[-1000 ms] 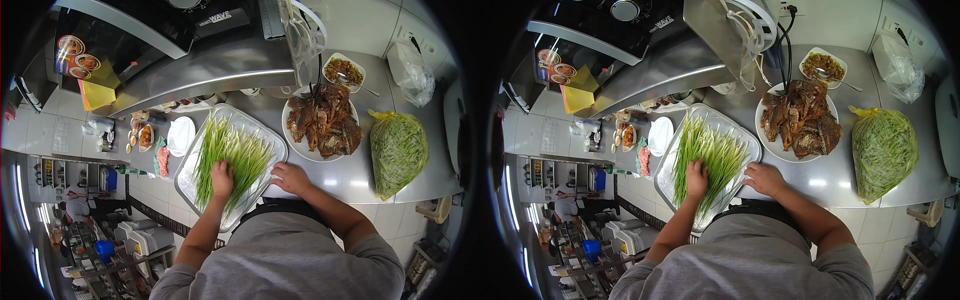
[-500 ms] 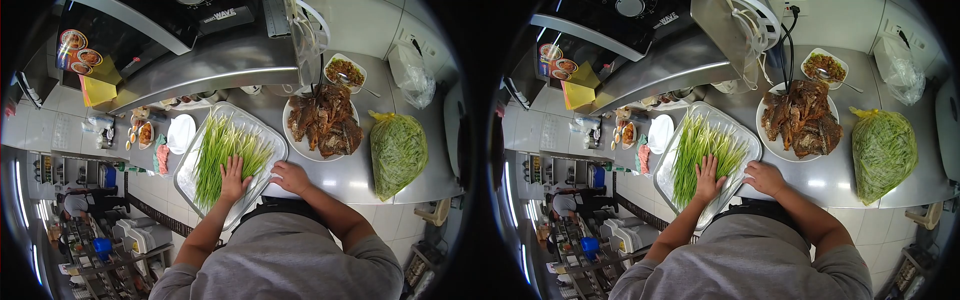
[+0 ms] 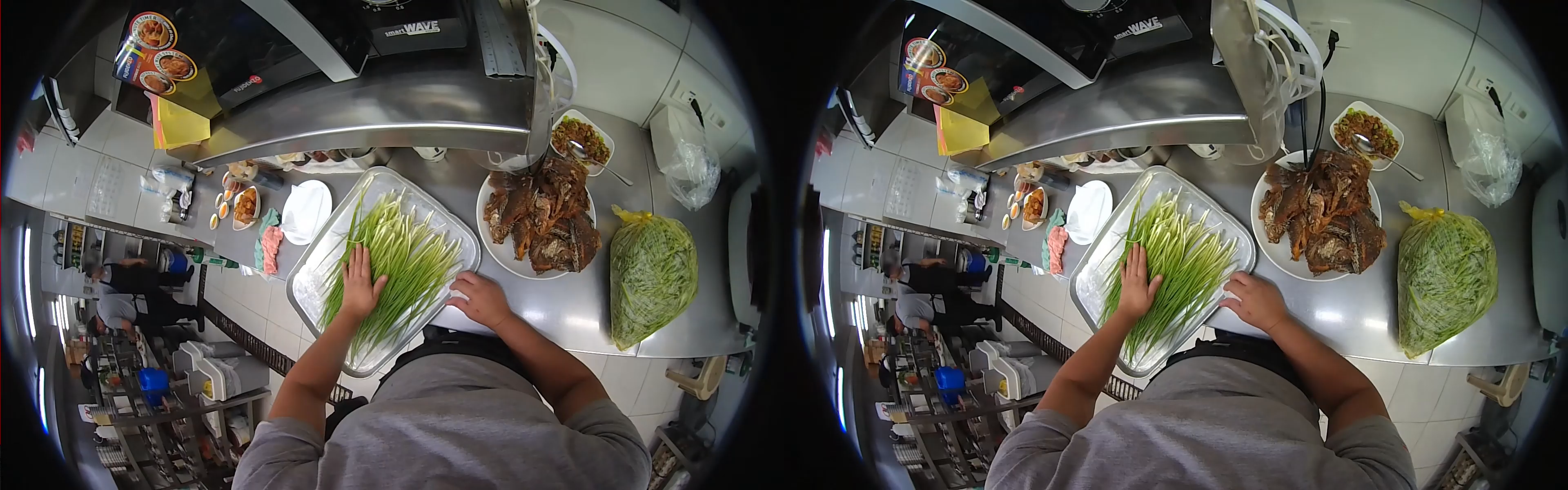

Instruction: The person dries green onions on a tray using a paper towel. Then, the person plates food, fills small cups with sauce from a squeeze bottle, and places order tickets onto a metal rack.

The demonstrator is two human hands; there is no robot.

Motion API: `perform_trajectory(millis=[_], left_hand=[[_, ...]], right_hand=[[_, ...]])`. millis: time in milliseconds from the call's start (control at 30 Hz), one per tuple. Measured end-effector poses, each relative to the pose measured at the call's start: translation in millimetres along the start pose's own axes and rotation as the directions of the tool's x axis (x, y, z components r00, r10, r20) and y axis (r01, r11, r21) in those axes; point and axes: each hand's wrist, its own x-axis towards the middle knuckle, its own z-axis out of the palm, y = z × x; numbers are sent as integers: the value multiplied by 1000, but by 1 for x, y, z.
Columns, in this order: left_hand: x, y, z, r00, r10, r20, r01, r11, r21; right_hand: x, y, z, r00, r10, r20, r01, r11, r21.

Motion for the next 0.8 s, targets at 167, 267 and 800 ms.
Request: perform_trajectory(millis=[167, 267, 800], left_hand=[[20, -20, -18, 996, -29, -83, 34, 997, 63], [58, -15, -39, 902, -73, -425, 38, 995, -90], [121, -36, -26, 919, -314, -239, 252, 933, -258]], right_hand=[[-2, 2, 1, 1000, 10, -5, -10, 1000, 0], [-1, 0, 1, 999, -22, -28, 22, 1000, -10], [2, -1, 5, 997, -11, -73, 11, 1000, -3]])
